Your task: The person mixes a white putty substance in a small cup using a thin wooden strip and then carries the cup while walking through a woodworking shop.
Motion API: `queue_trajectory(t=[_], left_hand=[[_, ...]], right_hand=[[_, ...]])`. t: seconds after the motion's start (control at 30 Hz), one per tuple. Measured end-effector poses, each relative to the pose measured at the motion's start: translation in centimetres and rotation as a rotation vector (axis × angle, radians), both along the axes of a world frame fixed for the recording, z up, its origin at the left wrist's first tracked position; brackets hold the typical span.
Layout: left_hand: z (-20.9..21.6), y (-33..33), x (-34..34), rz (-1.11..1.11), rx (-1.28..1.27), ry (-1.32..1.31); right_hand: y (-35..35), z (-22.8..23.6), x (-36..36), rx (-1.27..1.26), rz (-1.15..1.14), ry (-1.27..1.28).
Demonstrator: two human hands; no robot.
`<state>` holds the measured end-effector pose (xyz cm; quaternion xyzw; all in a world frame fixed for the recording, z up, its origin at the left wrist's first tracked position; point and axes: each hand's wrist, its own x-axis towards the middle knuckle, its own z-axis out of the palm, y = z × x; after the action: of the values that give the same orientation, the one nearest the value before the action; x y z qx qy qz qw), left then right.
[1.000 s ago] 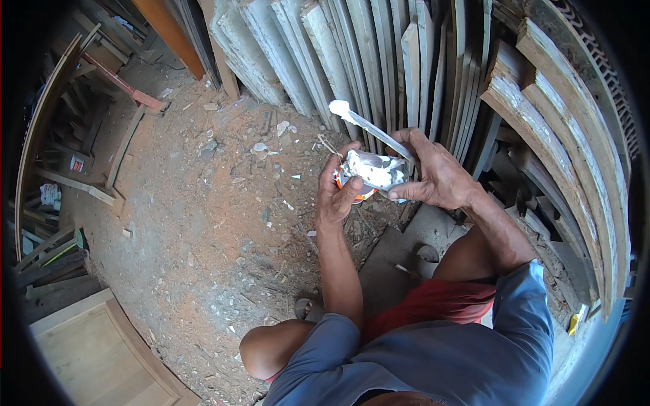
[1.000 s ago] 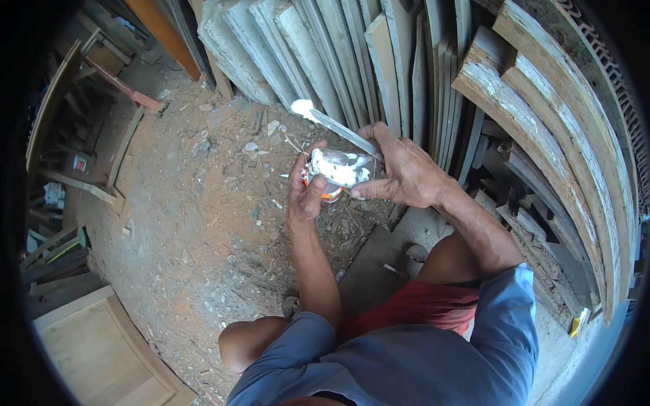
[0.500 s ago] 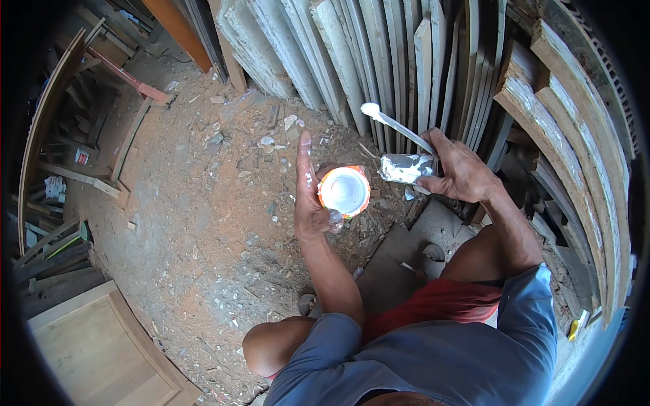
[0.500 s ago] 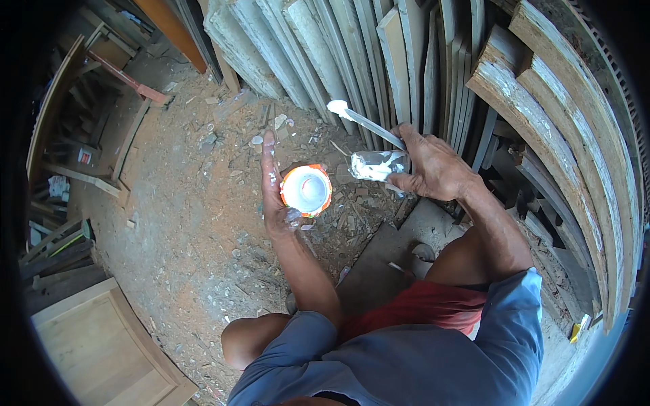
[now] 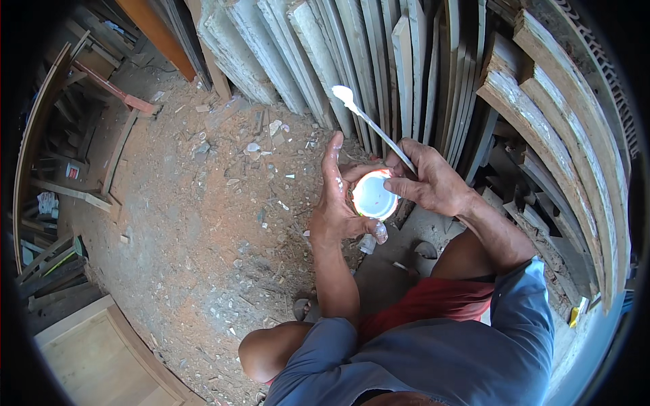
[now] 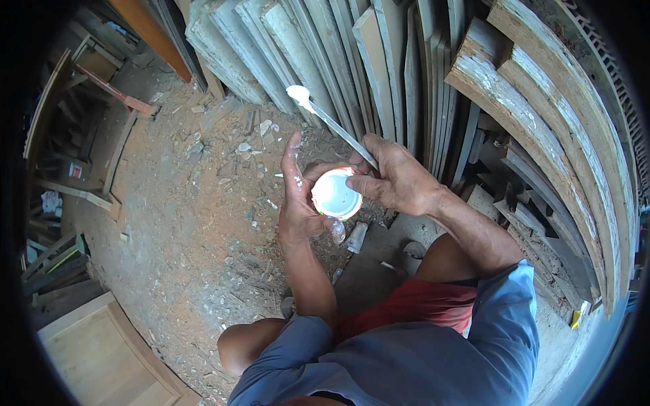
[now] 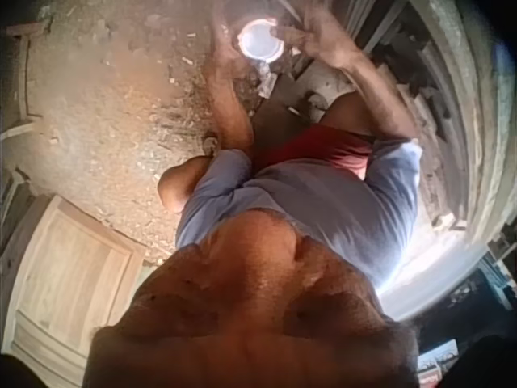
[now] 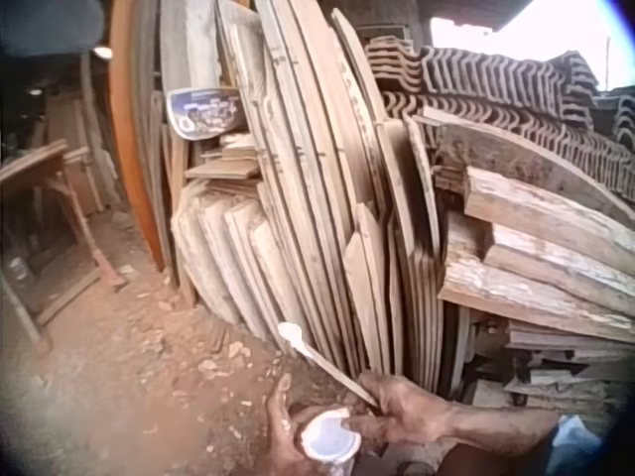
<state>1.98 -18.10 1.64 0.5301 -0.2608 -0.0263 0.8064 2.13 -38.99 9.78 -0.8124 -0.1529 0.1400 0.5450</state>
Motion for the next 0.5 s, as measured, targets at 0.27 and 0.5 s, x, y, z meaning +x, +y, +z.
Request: queue_trajectory(t=[0.27,0.5], left_hand=[[-0.5,-0.8,0.9,0.292,0.521,-0.346],[0.9,0.2,1.1,0.679,0.593,-0.484]], right_hand=[[-0.7,0.3,0.8,0.126,-0.096,-0.023],[-1.7,2.9,0.4,0.098,-0.112,-0.223]])
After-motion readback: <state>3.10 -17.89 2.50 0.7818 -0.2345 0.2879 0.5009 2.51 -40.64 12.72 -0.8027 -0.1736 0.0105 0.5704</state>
